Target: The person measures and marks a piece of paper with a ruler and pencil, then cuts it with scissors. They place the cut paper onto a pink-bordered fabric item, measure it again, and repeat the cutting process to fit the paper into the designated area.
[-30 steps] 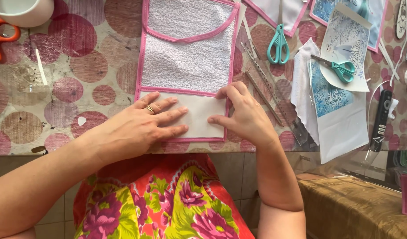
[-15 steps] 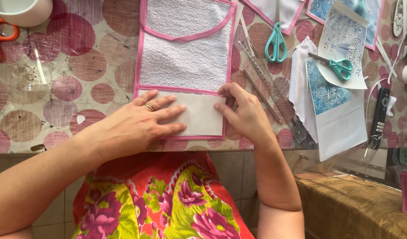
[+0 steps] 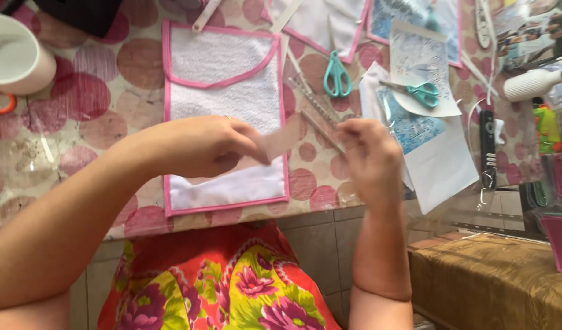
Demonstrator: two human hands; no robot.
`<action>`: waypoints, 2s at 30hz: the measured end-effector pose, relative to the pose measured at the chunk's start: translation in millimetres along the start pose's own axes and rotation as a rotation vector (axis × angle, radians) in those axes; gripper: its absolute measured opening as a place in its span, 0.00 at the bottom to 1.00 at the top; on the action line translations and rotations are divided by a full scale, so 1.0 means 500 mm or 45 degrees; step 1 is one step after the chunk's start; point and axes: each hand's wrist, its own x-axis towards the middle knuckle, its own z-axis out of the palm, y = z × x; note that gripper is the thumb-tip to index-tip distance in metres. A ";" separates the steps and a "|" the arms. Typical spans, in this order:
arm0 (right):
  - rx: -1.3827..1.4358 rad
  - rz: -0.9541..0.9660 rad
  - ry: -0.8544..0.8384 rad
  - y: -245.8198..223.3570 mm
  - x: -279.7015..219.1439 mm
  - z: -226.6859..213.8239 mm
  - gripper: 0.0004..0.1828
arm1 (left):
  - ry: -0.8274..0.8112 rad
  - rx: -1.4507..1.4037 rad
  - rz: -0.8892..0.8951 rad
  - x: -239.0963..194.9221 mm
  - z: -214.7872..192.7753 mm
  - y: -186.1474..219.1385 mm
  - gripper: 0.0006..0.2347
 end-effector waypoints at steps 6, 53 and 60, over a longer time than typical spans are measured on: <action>-0.112 0.269 -0.106 0.127 0.030 0.026 0.07 | 0.602 -0.054 -0.069 -0.005 0.020 -0.018 0.17; 1.403 0.390 -0.206 -0.104 -0.058 0.269 0.12 | 1.101 -0.288 -0.133 -0.049 0.049 0.023 0.29; 1.336 0.406 -0.158 -0.095 -0.064 0.274 0.09 | 1.111 -0.249 -0.071 -0.047 0.054 0.014 0.29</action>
